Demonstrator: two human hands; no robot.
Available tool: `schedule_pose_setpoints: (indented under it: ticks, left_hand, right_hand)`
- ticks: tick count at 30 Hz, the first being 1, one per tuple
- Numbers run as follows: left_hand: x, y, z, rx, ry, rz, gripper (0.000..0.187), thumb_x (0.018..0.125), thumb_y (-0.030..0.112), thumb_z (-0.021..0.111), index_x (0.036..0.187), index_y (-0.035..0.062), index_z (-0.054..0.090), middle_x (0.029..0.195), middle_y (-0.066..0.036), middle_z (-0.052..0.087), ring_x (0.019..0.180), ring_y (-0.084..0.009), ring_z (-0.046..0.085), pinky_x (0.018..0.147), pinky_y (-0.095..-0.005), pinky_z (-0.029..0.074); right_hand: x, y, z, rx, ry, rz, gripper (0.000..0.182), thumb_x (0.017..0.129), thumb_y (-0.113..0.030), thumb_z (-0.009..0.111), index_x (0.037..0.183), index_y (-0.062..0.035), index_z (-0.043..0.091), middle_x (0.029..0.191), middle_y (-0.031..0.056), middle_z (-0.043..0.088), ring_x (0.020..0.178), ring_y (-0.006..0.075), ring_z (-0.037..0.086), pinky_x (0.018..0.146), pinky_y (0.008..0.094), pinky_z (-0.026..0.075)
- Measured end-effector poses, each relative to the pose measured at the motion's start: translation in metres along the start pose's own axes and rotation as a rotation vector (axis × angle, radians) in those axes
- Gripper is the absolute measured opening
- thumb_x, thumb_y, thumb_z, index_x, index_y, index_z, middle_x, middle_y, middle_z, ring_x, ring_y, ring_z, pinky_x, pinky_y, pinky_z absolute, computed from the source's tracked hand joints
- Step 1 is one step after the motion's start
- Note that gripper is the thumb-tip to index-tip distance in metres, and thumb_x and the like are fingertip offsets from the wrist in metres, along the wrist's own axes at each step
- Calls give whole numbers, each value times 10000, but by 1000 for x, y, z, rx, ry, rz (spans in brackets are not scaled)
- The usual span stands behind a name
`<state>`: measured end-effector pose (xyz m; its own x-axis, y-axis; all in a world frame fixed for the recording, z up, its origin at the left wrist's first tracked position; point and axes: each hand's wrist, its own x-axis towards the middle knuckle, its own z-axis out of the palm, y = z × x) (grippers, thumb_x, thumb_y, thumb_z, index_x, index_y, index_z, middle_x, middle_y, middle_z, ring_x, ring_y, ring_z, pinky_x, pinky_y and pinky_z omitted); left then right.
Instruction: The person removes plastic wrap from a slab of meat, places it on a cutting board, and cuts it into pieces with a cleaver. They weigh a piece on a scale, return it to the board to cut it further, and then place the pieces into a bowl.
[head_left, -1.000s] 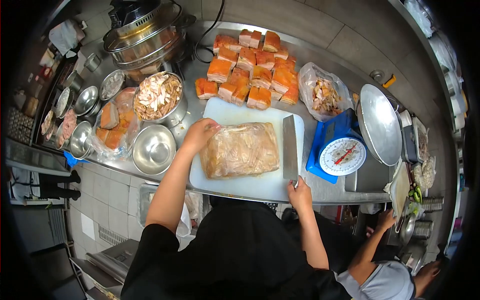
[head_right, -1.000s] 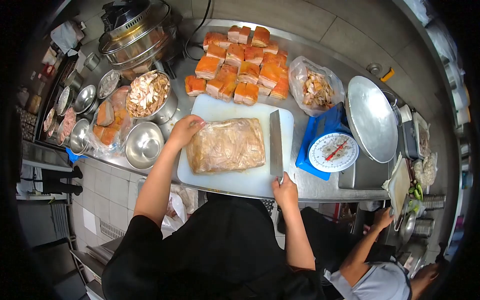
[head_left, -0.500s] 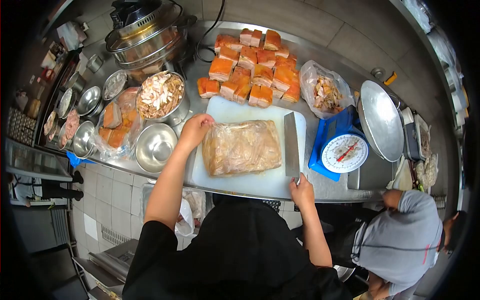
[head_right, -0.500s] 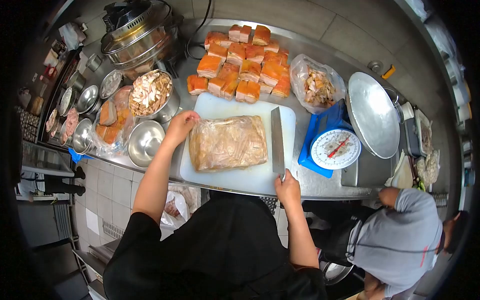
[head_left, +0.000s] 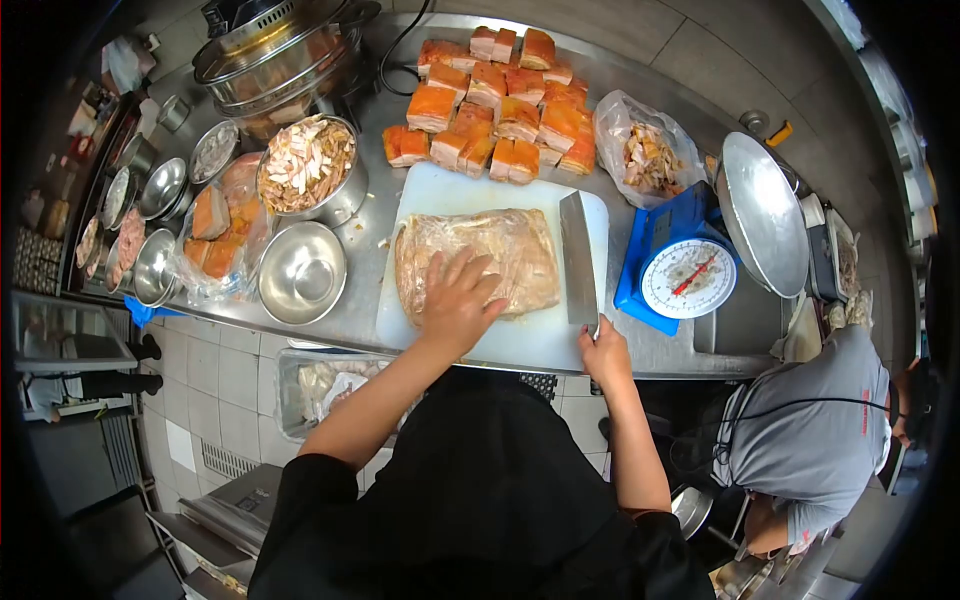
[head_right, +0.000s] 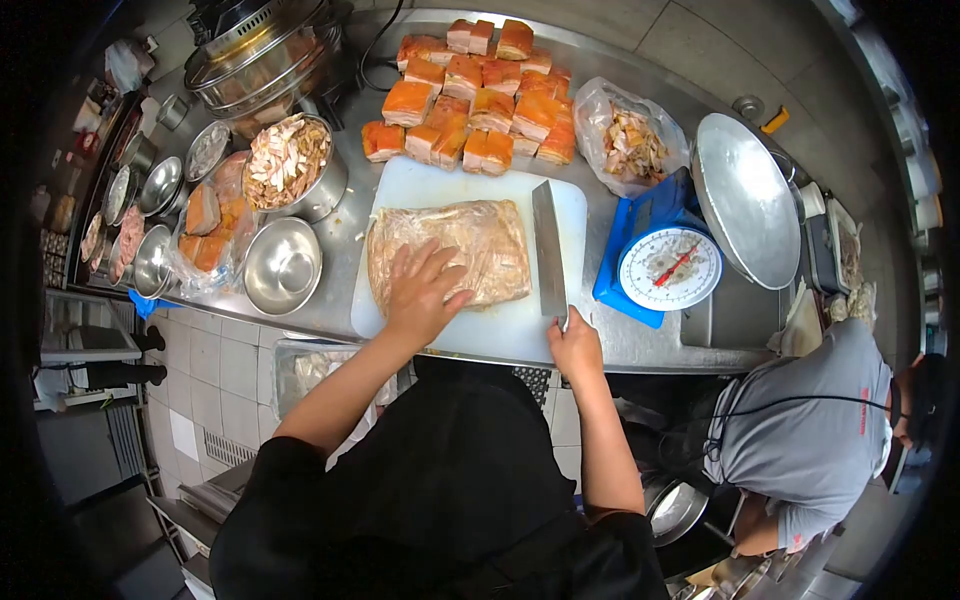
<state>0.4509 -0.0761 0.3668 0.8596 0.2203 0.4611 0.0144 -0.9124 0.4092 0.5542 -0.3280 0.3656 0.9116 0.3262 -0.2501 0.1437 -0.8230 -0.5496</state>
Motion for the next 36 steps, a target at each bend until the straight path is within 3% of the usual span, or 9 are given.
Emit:
schedule_pose_setpoints:
  ticks: [5, 13, 14, 15, 20, 23, 33, 34, 36]
  left_hand:
    - [3, 19, 6, -11, -93, -18, 463, 724, 312, 800, 1130, 120, 685, 1285, -61, 597, 1322, -268, 453, 1131, -549, 245]
    - [-31, 10, 13, 256, -50, 190, 510, 749, 160, 723, 1249, 132, 629, 1315, -71, 590, 1322, -264, 459, 1133, -509, 285]
    - [-37, 7, 11, 264, -50, 192, 510, 749, 160, 723, 1249, 132, 629, 1315, -71, 590, 1322, -264, 459, 1133, -509, 285]
    - [-42, 6, 7, 263, -50, 161, 503, 764, 138, 702, 1261, 143, 624, 1323, -74, 585, 1321, -267, 460, 1125, -504, 295]
    - [-57, -6, -12, 234, -47, 3, 583, 747, 138, 733, 1313, 169, 594, 1381, -83, 542, 1329, -280, 449, 1099, -484, 320]
    - [-65, -17, -19, 142, -31, -258, 876, 637, 226, 857, 1422, 145, 478, 1454, -111, 461, 1343, -305, 424, 1083, -464, 335]
    - [-43, -51, -17, 0, 11, -336, 757, 806, 358, 770, 1416, 44, 448, 1433, -234, 454, 1310, -403, 440, 1080, -473, 349]
    - [-33, -57, -15, -12, 29, -354, 731, 831, 366, 742, 1411, 30, 450, 1427, -237, 458, 1302, -393, 451, 1075, -454, 364]
    - [-15, -75, -9, -27, 50, -373, 706, 856, 374, 713, 1406, 15, 453, 1421, -240, 462, 1295, -383, 461, 1070, -435, 378]
  right_hand:
    - [3, 8, 4, 11, 3, -16, 319, 893, -249, 588, 1100, -8, 612, 859, 301, 662, 862, 480, 641, 773, 513, 510]
    - [-1, 4, -1, 61, -38, -24, 310, 885, -242, 591, 1090, -10, 608, 830, 294, 661, 829, 476, 641, 759, 516, 507]
    - [3, 15, 5, 21, -4, -92, 305, 909, -256, 580, 1100, -19, 603, 726, 243, 649, 671, 395, 639, 659, 471, 507]
    - [3, 17, 7, -18, 31, -157, 302, 934, -271, 568, 1111, -28, 598, 622, 193, 638, 512, 313, 637, 558, 425, 507]
    - [6, 23, 7, -15, 53, -205, 315, 923, -271, 572, 1117, -24, 598, 618, 198, 639, 531, 326, 648, 582, 436, 519]
    - [6, 24, 6, 8, 25, -187, 319, 920, -269, 572, 1120, -21, 596, 611, 195, 638, 530, 323, 651, 583, 432, 523]
    - [17, 33, 7, 27, -16, -205, 290, 935, -276, 566, 1080, -27, 602, 584, 154, 626, 478, 259, 629, 502, 385, 493]
    - [14, 28, 2, 25, -14, -208, 290, 935, -276, 566, 1080, -27, 602, 584, 154, 626, 478, 259, 629, 502, 385, 493]
    - [6, 15, -12, 92, -109, -75, 316, 896, -286, 588, 1082, -34, 625, 783, 251, 677, 765, 432, 669, 714, 494, 517]
